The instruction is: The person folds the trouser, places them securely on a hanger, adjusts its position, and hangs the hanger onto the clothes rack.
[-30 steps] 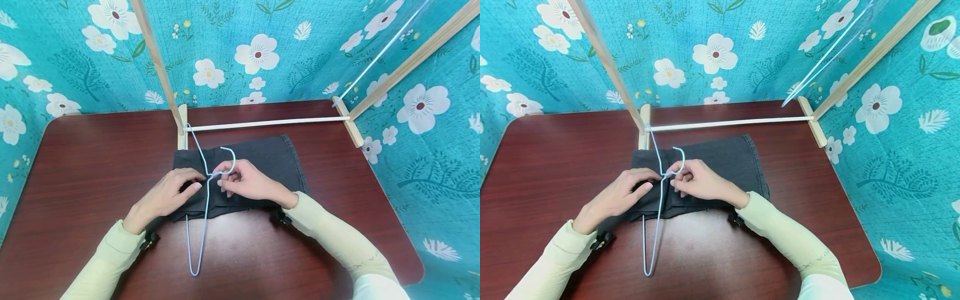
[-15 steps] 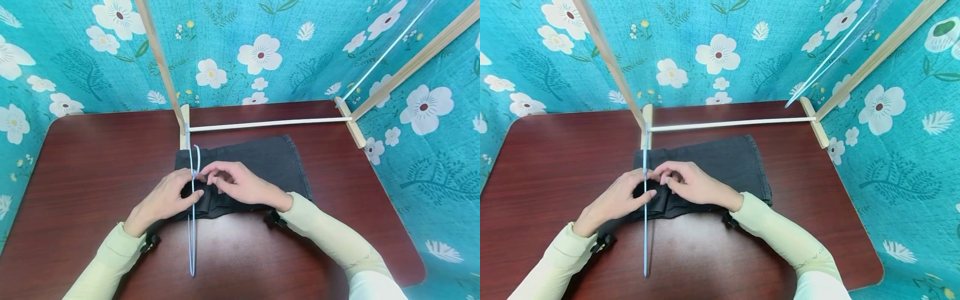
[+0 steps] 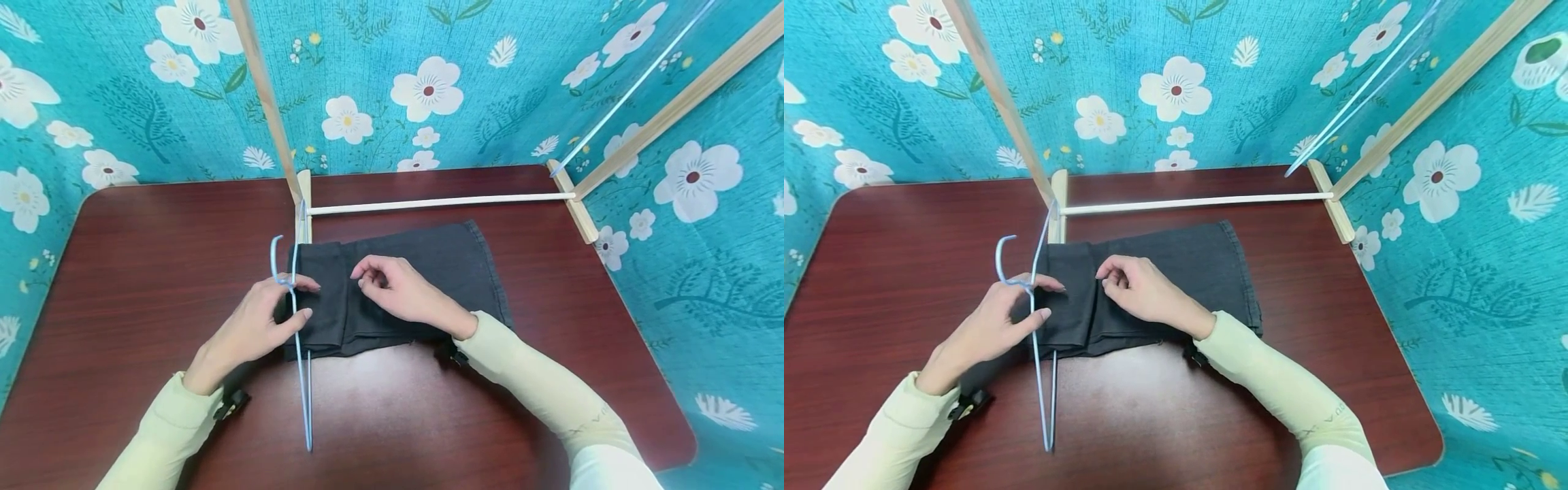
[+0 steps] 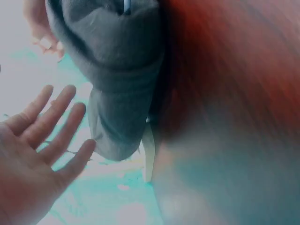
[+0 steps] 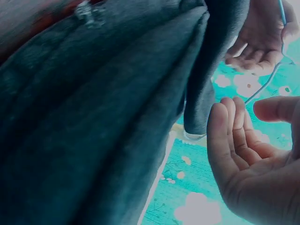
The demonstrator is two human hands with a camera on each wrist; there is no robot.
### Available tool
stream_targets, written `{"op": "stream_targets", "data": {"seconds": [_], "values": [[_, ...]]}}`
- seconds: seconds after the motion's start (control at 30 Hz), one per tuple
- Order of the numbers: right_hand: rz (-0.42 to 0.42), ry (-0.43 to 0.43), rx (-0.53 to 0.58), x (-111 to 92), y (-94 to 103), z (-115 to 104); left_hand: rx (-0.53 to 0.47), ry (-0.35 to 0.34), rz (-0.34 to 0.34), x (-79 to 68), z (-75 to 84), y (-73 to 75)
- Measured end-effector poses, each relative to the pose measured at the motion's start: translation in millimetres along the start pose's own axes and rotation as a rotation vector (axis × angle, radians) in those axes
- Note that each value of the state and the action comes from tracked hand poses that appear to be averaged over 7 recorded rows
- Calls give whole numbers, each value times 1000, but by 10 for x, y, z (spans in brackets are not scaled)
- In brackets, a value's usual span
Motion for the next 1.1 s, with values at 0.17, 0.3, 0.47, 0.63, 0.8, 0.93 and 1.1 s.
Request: {"op": "stream_targets", "data": {"seconds": [0.17, 0.3, 0.47, 0.63, 0.8, 0.93, 1.1], "values": [[-9, -13, -15, 23, -10, 30, -6, 84, 172, -67, -59, 134], [-14, -21, -34, 45, -22, 75, -43, 161, 306, -117, -116, 203], [-37, -40, -47, 75, -50, 126, -79, 210, 401, -172, -151, 243], [-81, -89, -61, 92, -90, 169, -209, 194, 438, -219, -155, 219], [-117, -121, -69, 121, -139, 186, -380, 199, 507, -235, -143, 200], [-128, -136, -77, 184, -186, 187, -431, 207, 561, -236, -142, 201], [-144, -181, -53, 287, -235, 184, -428, 180, 598, -238, -143, 212]]}}
Point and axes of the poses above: each hand's wrist, its own x-axis towards the middle knuckle, its own y-axis out of the back of the hand, z = x × y, the point moved 2 cm from there along x, towards the middle knuckle, and after that the axes turned 3 degrees about -x, right-handed, at the moved point
